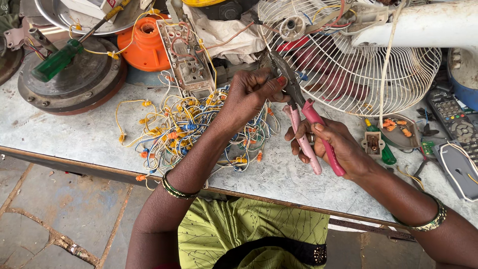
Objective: The person uses pliers to strip insulation from multiple small wires and twist the exposed ends. The work is performed on a cluttered workbench with various tools and electronic parts visible.
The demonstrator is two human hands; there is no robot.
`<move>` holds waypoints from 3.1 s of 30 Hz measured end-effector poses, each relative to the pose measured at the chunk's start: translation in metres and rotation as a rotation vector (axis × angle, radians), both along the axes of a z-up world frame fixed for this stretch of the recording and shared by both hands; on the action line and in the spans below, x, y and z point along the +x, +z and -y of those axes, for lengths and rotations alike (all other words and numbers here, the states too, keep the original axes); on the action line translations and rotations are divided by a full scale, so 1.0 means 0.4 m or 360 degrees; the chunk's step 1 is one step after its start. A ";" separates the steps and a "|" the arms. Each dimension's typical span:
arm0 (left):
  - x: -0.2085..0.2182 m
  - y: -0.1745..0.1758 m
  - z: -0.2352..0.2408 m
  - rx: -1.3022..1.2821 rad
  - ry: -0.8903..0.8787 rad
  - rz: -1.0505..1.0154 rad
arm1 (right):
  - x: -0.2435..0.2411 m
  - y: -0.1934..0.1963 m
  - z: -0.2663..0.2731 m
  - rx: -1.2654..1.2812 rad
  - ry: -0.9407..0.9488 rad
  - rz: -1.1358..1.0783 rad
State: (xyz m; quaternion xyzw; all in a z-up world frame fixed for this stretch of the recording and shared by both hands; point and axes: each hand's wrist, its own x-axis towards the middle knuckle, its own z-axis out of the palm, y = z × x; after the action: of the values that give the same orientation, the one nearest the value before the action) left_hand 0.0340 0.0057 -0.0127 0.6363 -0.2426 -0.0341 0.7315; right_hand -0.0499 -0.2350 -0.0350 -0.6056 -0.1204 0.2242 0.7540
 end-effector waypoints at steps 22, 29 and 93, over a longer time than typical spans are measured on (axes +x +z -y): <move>0.027 -0.034 0.002 0.0334 0.0208 0.0012 | 0.045 -0.029 0.021 -0.0041 -0.0037 -0.0110; 0.024 -0.038 0.005 0.0291 0.0027 0.0005 | 0.010 -0.020 -0.018 -0.0679 -0.0111 0.0191; -0.005 -0.074 0.074 0.1077 0.0464 0.1076 | -0.014 0.200 0.187 0.0028 -0.0280 0.1060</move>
State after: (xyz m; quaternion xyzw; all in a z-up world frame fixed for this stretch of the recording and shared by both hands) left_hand 0.0318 -0.0238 -0.0421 0.8408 -0.3500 0.1998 0.3616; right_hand -0.0555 -0.3097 0.0449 -0.6470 -0.3090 -0.0528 0.6951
